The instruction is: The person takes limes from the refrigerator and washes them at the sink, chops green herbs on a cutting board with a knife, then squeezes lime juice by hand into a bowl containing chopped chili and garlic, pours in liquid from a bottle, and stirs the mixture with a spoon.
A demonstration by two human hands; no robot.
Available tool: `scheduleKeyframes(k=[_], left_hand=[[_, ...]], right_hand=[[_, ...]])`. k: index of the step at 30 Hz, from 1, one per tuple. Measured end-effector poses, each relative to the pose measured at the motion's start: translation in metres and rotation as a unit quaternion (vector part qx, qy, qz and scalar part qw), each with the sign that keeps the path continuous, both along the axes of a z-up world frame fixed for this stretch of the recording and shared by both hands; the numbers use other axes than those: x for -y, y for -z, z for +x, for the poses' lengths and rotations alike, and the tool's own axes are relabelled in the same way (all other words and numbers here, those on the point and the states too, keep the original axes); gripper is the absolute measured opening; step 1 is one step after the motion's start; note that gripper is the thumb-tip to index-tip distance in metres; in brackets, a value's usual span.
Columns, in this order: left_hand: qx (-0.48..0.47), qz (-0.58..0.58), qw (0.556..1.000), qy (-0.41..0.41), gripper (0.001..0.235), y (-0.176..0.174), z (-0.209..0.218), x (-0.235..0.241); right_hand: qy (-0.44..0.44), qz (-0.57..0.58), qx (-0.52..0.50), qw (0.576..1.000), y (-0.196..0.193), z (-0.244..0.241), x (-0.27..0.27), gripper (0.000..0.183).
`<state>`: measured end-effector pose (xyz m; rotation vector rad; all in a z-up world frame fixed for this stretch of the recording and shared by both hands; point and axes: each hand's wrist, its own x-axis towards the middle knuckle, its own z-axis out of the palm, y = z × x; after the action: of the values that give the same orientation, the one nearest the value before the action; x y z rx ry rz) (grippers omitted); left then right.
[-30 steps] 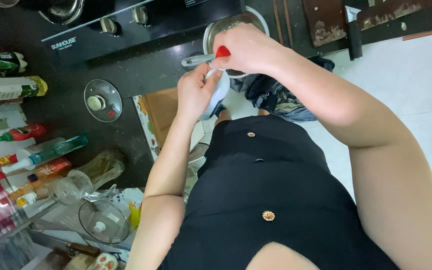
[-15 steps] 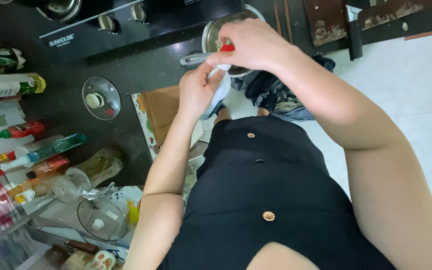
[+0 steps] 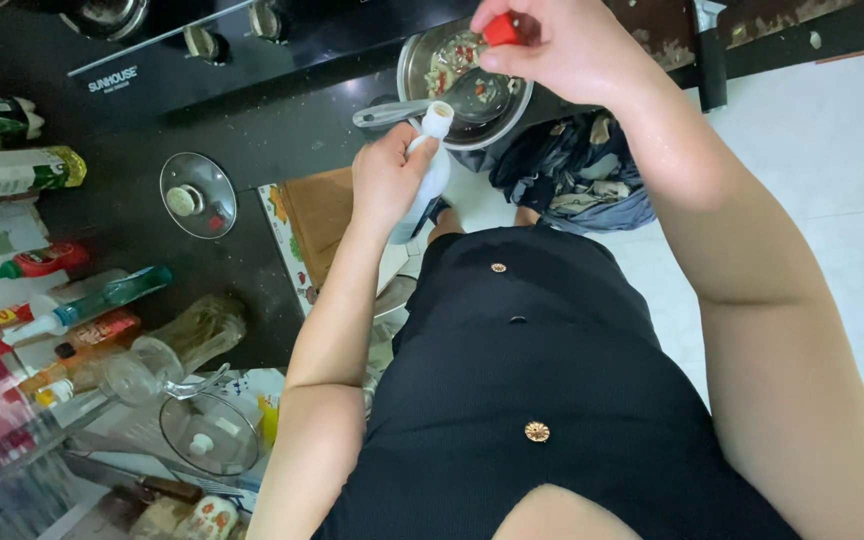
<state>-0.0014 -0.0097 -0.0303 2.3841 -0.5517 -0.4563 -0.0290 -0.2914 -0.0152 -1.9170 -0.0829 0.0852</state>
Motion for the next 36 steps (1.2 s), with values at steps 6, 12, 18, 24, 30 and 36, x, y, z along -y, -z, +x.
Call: scheduleKeyframes(k=[6,12,18,24,30,36], left_hand=[[0.013,0.025,1.000,0.008,0.025,0.013,0.005,0.005],[0.019,0.071,0.997,0.005,0.027,0.025,0.011,0.010],[0.015,0.128,0.991,0.021,0.031,0.037,0.015,0.013],[0.021,0.136,0.990,0.027,0.030,0.044,0.018,0.015],[0.017,0.143,0.989,0.035,0.028,0.039,0.018,0.020],[0.004,0.158,0.987,0.040,0.028,0.041,0.019,0.022]], right_hand=[[0.045,0.030,-0.074,0.996,0.005,-0.025,0.009,0.028],[0.081,0.078,-0.110,0.988,0.024,-0.044,0.016,0.026],[0.095,0.061,-0.140,0.984,0.040,-0.054,0.021,0.027],[0.092,0.075,-0.108,0.987,0.050,-0.059,0.023,0.027],[0.090,0.098,-0.115,0.984,0.049,-0.059,0.024,0.028],[0.094,0.087,-0.114,0.985,0.051,-0.060,0.025,0.028]])
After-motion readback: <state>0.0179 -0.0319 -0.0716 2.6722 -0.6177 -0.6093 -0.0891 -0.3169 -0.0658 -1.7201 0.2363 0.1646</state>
